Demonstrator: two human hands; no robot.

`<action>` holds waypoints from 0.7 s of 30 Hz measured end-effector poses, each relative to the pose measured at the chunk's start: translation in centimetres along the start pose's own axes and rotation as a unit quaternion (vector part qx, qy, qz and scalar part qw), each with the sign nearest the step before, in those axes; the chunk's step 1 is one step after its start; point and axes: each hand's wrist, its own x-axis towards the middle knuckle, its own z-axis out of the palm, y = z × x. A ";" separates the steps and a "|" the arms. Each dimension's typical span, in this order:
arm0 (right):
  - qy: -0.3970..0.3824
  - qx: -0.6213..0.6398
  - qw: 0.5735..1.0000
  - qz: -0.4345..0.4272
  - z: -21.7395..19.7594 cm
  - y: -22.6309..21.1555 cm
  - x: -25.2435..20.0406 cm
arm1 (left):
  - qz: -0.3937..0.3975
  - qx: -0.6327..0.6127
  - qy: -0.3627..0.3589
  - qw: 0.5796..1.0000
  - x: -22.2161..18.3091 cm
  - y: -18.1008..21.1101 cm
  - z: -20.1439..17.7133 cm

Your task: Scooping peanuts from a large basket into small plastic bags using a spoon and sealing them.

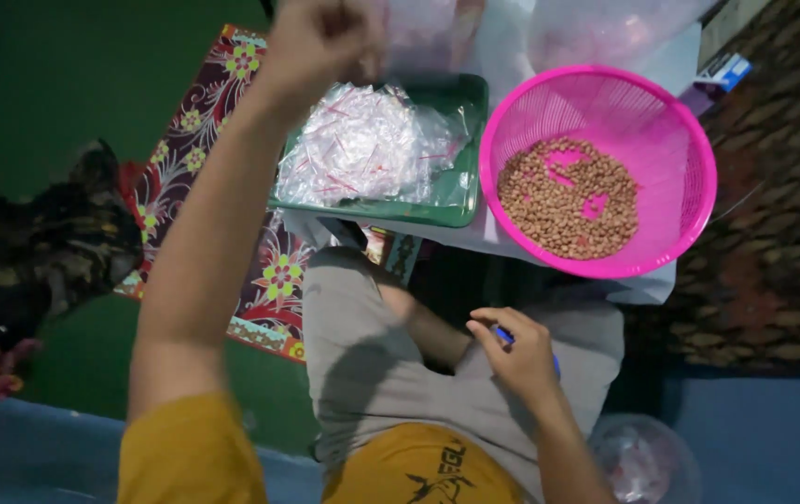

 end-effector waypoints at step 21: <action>-0.037 -0.051 0.994 -0.085 0.6 -0.4 0.2 | -0.023 0.362 0.079 0.928 -5.3 -16.1 5.1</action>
